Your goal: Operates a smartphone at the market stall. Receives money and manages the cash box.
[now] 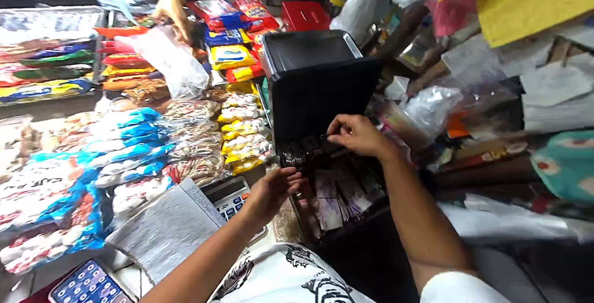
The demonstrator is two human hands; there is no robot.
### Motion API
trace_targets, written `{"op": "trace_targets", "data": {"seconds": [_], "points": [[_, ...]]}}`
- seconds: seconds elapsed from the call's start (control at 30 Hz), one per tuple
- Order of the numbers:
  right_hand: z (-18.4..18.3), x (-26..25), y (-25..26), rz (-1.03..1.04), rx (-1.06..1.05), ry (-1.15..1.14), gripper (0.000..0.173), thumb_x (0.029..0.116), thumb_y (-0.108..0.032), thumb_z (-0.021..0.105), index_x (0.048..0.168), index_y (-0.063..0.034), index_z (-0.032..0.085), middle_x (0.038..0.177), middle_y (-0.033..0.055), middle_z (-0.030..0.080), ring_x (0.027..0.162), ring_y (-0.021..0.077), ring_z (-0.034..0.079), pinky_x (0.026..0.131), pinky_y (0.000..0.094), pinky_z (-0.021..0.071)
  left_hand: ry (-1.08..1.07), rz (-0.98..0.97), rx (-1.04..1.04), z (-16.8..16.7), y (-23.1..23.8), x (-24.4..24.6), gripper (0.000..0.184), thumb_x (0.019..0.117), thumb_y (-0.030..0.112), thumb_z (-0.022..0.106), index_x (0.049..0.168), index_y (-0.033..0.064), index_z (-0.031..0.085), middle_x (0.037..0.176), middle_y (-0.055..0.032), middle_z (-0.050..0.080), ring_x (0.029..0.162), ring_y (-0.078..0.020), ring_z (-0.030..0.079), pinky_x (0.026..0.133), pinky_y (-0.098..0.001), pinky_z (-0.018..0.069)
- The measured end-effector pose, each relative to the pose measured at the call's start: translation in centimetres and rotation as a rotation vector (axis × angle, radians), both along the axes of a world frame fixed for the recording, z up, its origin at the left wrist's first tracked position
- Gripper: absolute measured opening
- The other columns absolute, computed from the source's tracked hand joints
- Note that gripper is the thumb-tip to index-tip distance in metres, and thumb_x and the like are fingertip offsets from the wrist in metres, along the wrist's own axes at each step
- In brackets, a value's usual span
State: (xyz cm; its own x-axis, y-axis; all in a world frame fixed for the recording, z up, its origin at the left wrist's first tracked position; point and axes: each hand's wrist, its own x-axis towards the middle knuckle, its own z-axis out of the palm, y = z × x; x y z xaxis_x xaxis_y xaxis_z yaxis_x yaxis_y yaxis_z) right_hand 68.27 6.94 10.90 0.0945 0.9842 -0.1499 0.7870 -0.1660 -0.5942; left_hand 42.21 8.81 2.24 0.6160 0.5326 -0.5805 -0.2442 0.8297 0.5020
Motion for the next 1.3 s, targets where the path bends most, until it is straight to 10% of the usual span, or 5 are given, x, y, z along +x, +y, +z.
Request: {"op": "trace_targets", "data": {"seconds": [0.17,0.4,0.77,1.3], "points": [[-1.9,1.3,-1.1,-0.063,0.018,0.012,0.009,0.0883,-0.009,0.078,0.095,-0.0043,0.074,0.065,0.0053,0.057,0.056,0.0157,0.051,0.057,0.0372,0.0476,-0.032,0.056,-0.036,-0.5,0.8,-2.4,0.039,0.1107,0.018,0.033,0.116,-0.007,0.062,0.106,-0.0194,0.072,0.097,-0.0267,0.073,0.091,-0.0378,0.0589],[-6.5,-6.0,0.9,0.034,-0.037,-0.06,0.038,0.0985,-0.033,0.067,0.123,-0.0044,0.072,0.092,0.0153,0.07,0.084,0.028,0.064,0.085,0.0483,0.0526,-0.028,-0.013,0.006,-0.4,0.1,-1.5,0.03,0.1095,0.013,0.036,0.113,-0.0053,0.06,0.1,-0.0161,0.071,0.09,-0.0228,0.072,0.086,-0.035,0.0592],[-4.8,-2.8,2.8,-0.158,-0.155,0.087,0.025,0.0909,-0.015,0.078,0.106,0.0033,0.07,0.1,0.0171,0.071,0.093,0.0258,0.068,0.089,0.0454,0.0549,-0.002,-0.003,-0.02,-1.1,-0.1,-2.4,0.031,0.1095,0.012,0.036,0.11,-0.0044,0.062,0.096,-0.0157,0.072,0.087,-0.0229,0.073,0.083,-0.0347,0.0606],[-6.0,-1.1,1.3,-0.076,-0.18,0.015,0.029,0.0973,-0.018,0.07,0.119,0.0011,0.069,0.111,0.0181,0.07,0.104,0.0261,0.067,0.098,0.0432,0.0509,0.031,0.011,-0.083,-2.0,-0.2,-2.6,0.032,0.1102,0.013,0.035,0.108,-0.0036,0.063,0.095,-0.0164,0.072,0.087,-0.0238,0.074,0.083,-0.0356,0.0613]]}}
